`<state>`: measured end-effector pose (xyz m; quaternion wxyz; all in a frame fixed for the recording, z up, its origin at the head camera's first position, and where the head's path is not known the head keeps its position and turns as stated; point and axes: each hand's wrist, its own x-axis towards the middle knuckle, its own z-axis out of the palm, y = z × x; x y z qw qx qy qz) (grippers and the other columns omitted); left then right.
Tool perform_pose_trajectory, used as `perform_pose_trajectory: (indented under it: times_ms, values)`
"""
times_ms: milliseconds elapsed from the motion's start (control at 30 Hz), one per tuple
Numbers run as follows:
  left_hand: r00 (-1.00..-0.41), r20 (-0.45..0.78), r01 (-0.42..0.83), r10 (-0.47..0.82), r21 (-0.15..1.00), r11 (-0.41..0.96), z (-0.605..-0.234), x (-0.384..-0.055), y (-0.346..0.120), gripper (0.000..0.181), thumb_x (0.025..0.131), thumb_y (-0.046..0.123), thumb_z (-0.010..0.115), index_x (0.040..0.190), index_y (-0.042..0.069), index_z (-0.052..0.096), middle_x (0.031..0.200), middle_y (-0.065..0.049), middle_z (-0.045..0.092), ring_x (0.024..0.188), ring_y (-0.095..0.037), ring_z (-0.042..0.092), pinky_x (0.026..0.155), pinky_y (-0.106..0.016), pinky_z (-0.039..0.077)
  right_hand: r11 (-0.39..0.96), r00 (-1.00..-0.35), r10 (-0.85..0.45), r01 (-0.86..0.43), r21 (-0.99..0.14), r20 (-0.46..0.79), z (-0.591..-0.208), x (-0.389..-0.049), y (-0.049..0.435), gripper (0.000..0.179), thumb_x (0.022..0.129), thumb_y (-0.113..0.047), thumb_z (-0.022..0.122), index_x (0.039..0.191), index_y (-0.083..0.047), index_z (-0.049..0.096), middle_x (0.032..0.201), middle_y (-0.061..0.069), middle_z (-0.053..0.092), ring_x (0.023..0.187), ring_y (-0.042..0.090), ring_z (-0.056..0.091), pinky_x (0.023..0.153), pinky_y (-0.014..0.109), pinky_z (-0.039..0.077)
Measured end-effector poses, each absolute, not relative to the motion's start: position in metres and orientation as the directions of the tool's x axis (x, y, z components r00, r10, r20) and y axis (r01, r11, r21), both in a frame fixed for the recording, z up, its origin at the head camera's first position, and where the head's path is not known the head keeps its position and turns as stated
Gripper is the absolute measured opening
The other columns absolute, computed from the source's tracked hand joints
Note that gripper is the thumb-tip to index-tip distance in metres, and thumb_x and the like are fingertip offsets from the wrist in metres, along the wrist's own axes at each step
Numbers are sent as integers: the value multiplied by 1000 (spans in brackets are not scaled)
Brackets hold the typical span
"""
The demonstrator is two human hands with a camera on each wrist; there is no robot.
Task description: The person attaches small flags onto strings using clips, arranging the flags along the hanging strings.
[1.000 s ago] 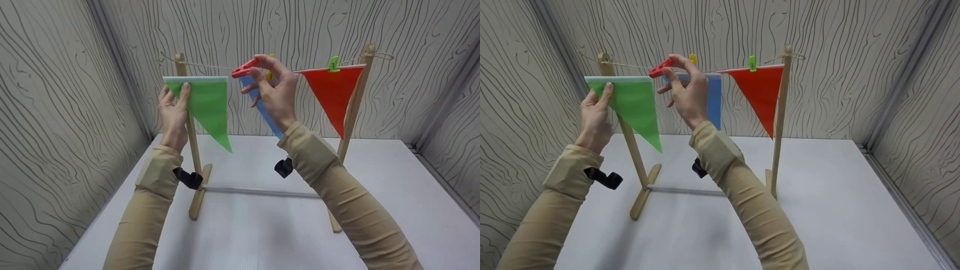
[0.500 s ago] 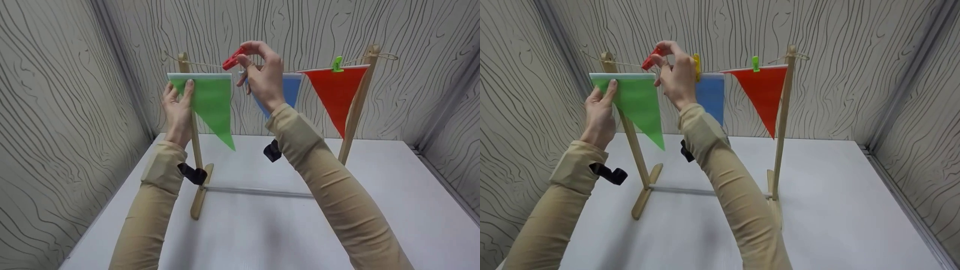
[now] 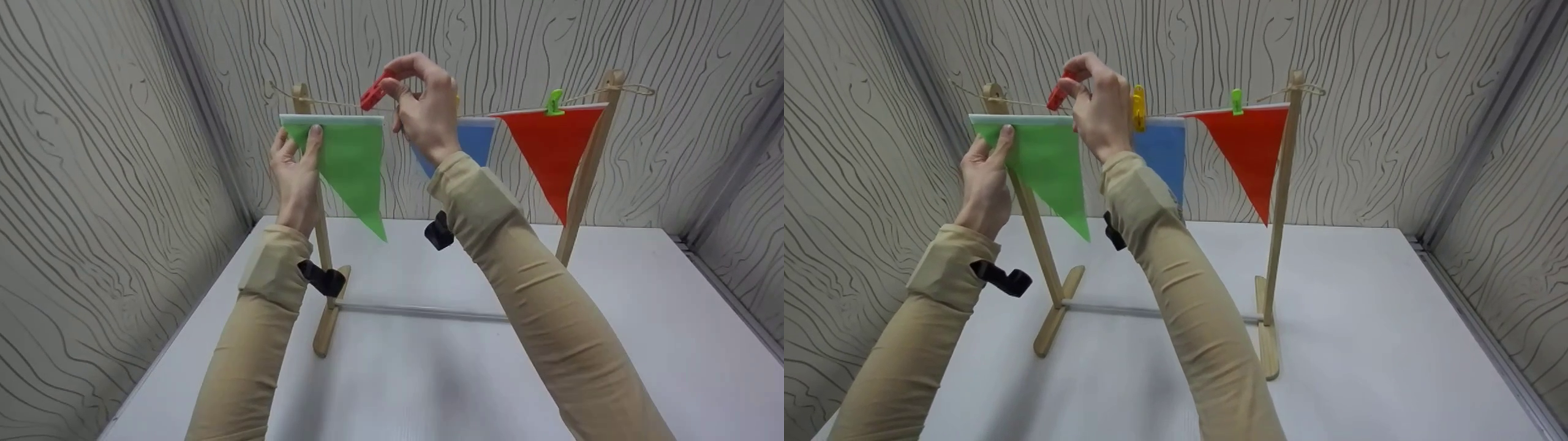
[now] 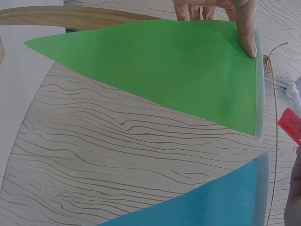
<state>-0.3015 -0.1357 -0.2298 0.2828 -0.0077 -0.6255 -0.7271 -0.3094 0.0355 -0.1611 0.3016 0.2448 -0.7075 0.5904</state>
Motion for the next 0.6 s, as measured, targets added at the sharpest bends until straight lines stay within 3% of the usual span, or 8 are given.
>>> perform_pose_trajectory:
  times_ms: [167, 233, 333, 467, 533, 567, 600]
  values:
    - [-842, 357, 424, -404, 901, -87, -228, -306, -134, 41, 100, 23, 63, 133, -2, 62, 166, -3, 20, 158, -21, 9, 130, -39, 16, 261, -680, -17, -710, -654, 733, -158, -311, 34, 20, 93, -14, 67, 108, -1, 67, 104, 9, 69, 48, 6, 49, 47, 19, 47]
    - [-844, 350, 421, -407, 902, -98, -227, -307, -133, 42, 100, 23, 63, 134, -1, 61, 167, -3, 19, 158, -21, 9, 130, -38, 18, 304, -679, -32, -705, -640, 733, -157, -312, 32, 20, 93, -15, 68, 108, -1, 68, 105, 9, 70, 57, 4, 52, 50, 19, 48]
    - [-847, 341, 415, -409, 904, -105, -226, -308, -132, 41, 100, 23, 64, 133, -2, 61, 167, -3, 19, 158, -21, 9, 129, -37, 19, 358, -669, -62, -707, -609, 740, -155, -313, 29, 20, 93, -14, 68, 108, -1, 70, 105, 10, 72, 73, 0, 55, 68, 14, 49]
    - [-842, 342, 416, -417, 904, -99, -224, -307, -131, 41, 100, 21, 63, 131, -4, 62, 166, -4, 20, 158, -22, 11, 128, -35, 22, 400, -671, -121, -707, -583, 731, -152, -313, 24, 20, 94, -14, 67, 109, -1, 70, 108, 10, 73, 68, -1, 53, 67, 13, 47]
    - [-836, 349, 422, -423, 902, -90, -224, -308, -130, 40, 100, 20, 63, 131, -5, 62, 166, -6, 21, 158, -23, 13, 128, -34, 23, 416, -684, -144, -698, -583, 716, -151, -313, 21, 19, 95, -14, 66, 110, -2, 70, 109, 9, 72, 64, 2, 53, 59, 15, 47]
    - [-835, 351, 423, -424, 902, -87, -223, -308, -130, 40, 100, 20, 63, 131, -6, 62, 166, -7, 20, 158, -24, 14, 128, -34, 24, 425, -688, -152, -694, -581, 710, -150, -313, 20, 19, 96, -14, 66, 110, -2, 70, 109, 9, 72, 65, 4, 55, 59, 16, 48]
    - [-833, 353, 426, -425, 901, -86, -223, -308, -130, 40, 100, 19, 63, 130, -6, 62, 166, -7, 20, 158, -24, 14, 127, -34, 24, 438, -688, -160, -692, -574, 708, -149, -313, 19, 19, 96, -14, 66, 110, -2, 70, 110, 9, 72, 73, 6, 59, 68, 15, 49]
